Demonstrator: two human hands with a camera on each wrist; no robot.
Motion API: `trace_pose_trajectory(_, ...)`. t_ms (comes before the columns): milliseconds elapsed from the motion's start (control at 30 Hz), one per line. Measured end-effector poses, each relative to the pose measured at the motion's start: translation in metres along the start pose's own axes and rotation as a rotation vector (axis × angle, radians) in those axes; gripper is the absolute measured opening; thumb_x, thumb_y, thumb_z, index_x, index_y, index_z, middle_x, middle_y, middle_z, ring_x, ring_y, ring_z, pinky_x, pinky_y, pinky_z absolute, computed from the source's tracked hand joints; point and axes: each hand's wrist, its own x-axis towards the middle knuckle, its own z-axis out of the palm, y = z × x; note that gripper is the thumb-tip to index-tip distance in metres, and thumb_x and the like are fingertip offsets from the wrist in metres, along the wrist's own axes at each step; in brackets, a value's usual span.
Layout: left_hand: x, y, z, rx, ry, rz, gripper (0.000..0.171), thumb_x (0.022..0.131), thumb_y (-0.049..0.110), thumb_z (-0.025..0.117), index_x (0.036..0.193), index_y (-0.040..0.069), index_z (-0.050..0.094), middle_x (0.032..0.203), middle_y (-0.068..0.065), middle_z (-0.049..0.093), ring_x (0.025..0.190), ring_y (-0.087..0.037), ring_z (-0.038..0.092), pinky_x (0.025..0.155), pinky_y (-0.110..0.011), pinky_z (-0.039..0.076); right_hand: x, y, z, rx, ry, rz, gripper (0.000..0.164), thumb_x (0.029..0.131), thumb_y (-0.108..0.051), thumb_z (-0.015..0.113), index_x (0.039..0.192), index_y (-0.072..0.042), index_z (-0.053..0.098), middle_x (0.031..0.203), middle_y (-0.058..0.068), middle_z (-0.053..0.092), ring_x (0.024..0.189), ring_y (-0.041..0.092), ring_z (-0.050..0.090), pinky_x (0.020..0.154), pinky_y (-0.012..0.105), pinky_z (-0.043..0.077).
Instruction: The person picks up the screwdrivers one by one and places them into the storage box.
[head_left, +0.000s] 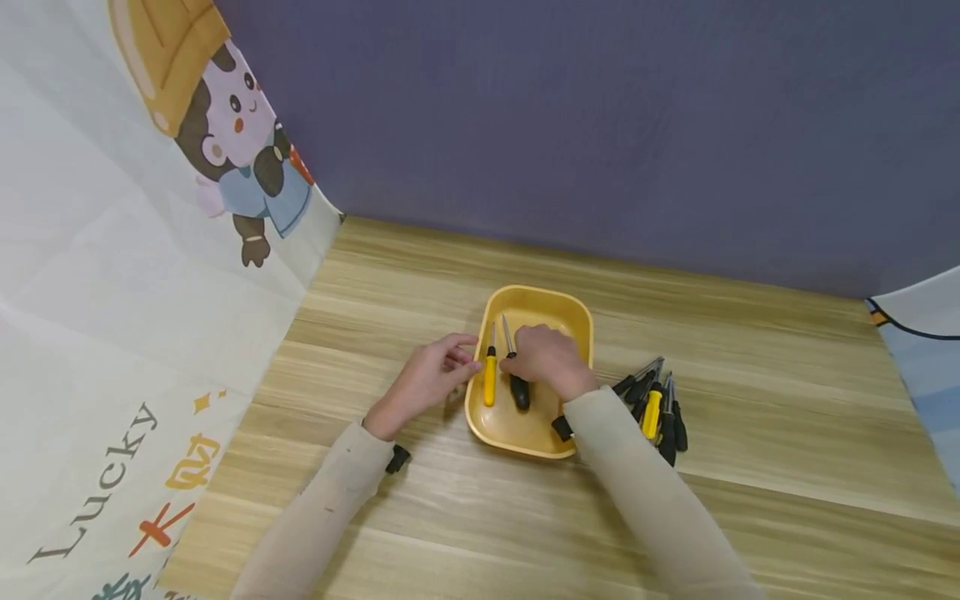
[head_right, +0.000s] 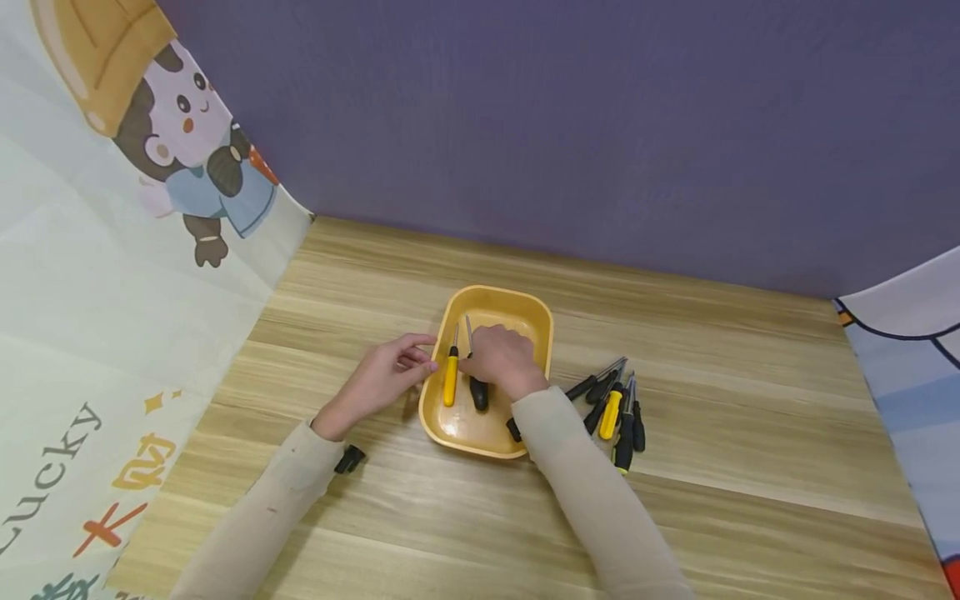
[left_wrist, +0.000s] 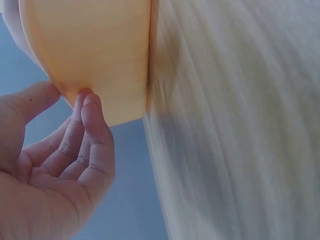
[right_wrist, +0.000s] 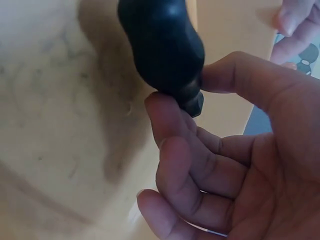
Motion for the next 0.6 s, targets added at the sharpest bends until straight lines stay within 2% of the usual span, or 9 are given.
trace_pose_trajectory(133,0.000,0.001,0.000,0.002,0.004,0.005,0.040,0.095,0.018,0.072,0.132,0.006,0.062,0.095,0.000,0.070,0.086,-0.015,0.068,0.075,-0.027,0.058,0.001,0.000,0.003,0.000,-0.003,-0.001,0.033,0.089,-0.036,0.067,0.066,-0.012,0.061,0.057,-0.002,0.044,0.051,0.016,0.045,0.047,0.031,0.037)
trace_pose_trajectory(300,0.000,0.000,0.000,0.000,0.002,0.014,0.040,0.095,0.018,0.072,0.131,0.006,0.062,0.095,-0.001,0.070,0.087,-0.016,0.068,0.076,-0.027,0.059,0.001,0.001,0.003,-0.008,-0.007,0.013,0.036,0.095,-0.038,0.062,0.069,-0.013,0.058,0.059,-0.001,0.044,0.052,0.016,0.045,0.049,0.031,0.037)
trace_pose_trajectory(600,-0.001,0.002,0.000,-0.007,0.001,-0.001,0.040,0.095,0.019,0.072,0.132,0.007,0.062,0.096,0.000,0.070,0.088,-0.016,0.068,0.077,-0.028,0.058,-0.012,0.000,-0.013,-0.036,0.048,-0.017,0.039,0.098,-0.036,0.059,0.068,-0.012,0.056,0.058,0.001,0.048,0.053,0.018,0.048,0.047,0.031,0.038)
